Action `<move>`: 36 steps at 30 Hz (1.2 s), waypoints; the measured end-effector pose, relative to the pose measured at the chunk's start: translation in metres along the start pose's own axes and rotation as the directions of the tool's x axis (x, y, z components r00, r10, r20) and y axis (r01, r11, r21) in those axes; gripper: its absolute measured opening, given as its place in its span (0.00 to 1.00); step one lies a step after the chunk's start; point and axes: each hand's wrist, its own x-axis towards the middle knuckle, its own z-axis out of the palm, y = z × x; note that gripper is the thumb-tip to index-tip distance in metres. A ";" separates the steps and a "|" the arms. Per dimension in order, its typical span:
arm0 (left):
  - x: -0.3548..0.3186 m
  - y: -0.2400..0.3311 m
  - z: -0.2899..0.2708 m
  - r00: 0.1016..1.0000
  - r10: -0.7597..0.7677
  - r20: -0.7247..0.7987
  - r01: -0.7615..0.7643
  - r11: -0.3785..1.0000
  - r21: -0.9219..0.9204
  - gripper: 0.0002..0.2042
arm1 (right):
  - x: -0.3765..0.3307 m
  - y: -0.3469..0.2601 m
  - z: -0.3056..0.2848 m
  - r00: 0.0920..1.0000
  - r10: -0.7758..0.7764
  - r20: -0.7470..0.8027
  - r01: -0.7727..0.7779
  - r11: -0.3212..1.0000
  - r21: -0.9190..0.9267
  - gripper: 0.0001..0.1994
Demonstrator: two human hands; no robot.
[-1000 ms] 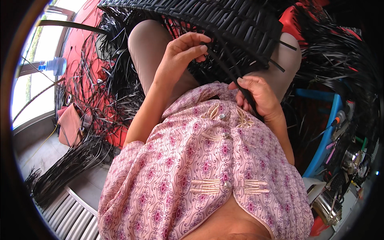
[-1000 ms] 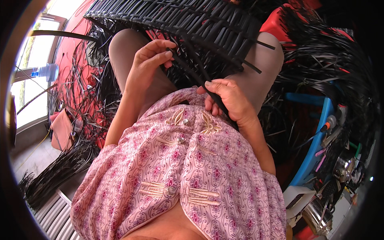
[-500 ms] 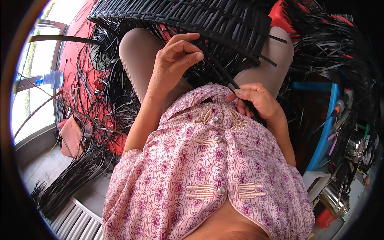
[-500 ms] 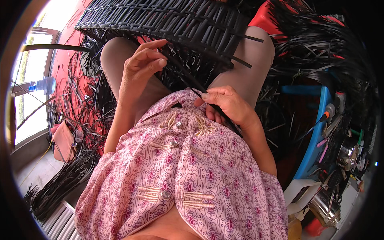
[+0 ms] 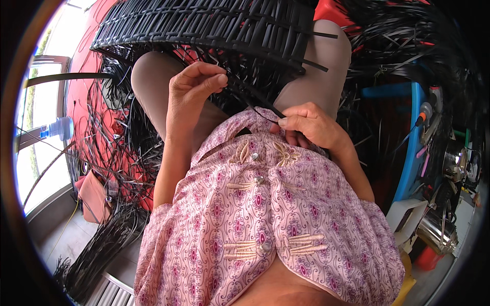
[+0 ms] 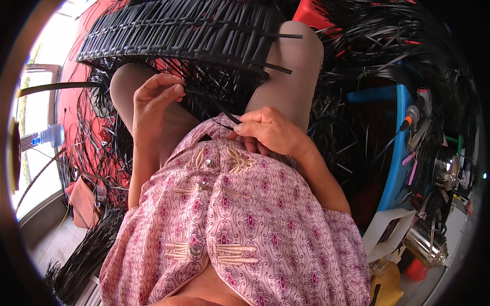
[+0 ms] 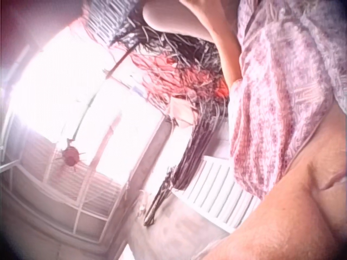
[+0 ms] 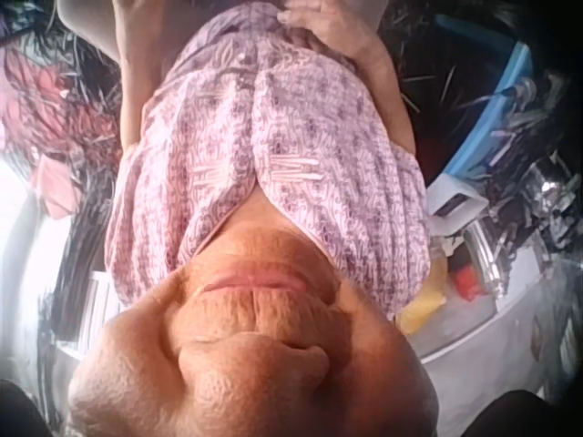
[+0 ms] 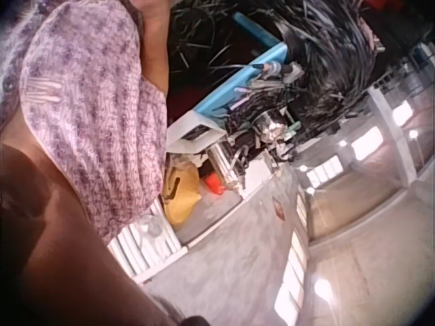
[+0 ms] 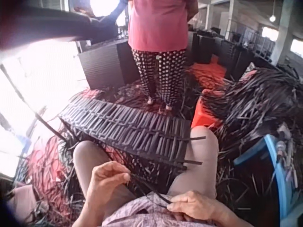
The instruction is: The person weaves black synthetic strips through a furniture frame by hand, pulling the strips through the grid and tucking the ends into the structure.
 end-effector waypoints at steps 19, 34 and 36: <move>-0.018 0.013 0.058 0.993 0.113 -0.044 -0.113 0.994 -0.011 0.08 | 0.001 -0.004 0.024 0.839 -0.475 -0.266 0.343 0.841 -0.418 0.24; -0.018 0.012 0.058 0.999 0.015 -0.040 -0.023 0.978 -0.210 0.07 | -0.009 0.003 -0.004 0.787 -0.557 -0.265 0.290 0.714 -0.637 0.11; -0.019 0.011 0.056 1.000 0.014 -0.027 -0.019 0.978 -0.207 0.07 | -0.020 0.008 -0.015 0.871 -0.446 -0.204 0.369 0.870 -0.328 0.11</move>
